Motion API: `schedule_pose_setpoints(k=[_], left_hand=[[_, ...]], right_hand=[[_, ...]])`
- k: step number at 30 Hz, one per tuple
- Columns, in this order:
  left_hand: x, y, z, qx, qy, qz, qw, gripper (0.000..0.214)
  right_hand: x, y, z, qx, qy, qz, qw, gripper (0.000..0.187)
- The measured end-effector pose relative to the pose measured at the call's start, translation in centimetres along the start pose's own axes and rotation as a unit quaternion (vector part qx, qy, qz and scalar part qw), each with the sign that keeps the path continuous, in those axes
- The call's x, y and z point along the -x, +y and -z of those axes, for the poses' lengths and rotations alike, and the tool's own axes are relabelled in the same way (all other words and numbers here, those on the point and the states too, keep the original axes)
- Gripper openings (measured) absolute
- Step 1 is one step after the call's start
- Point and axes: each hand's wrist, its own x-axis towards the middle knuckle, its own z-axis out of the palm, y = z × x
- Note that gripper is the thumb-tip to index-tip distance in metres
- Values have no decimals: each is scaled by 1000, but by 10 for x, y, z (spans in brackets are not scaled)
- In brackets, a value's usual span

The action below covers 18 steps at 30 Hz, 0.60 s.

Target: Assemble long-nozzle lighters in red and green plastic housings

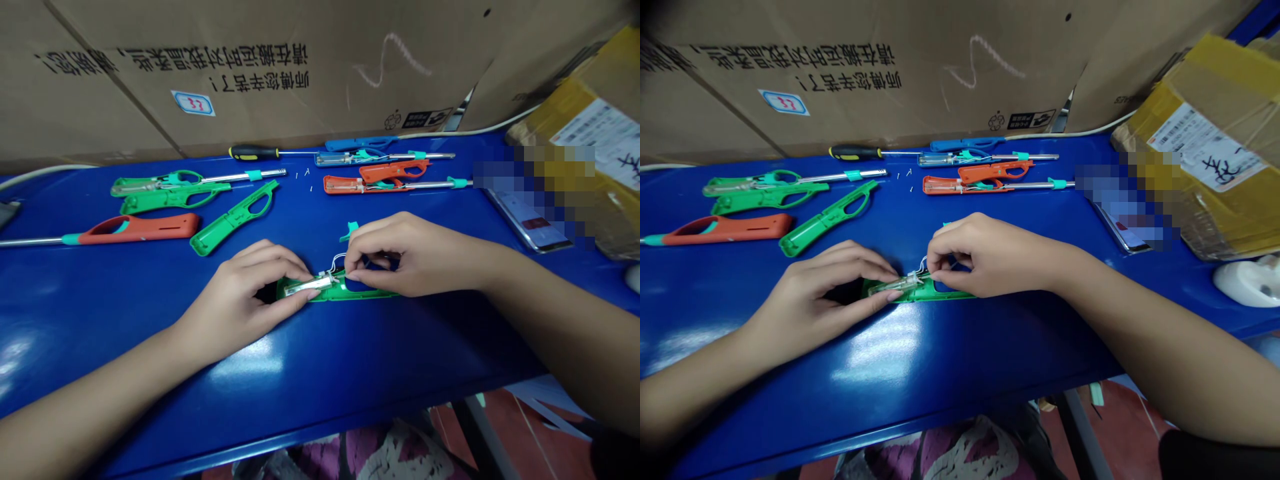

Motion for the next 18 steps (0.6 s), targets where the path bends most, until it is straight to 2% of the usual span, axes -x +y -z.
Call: schedule_pose_setpoints(k=[18], left_hand=[[0,0,1,0,0,5,1000,8]], right_hand=[[0,0,1,2,-4,-3,1000,11]])
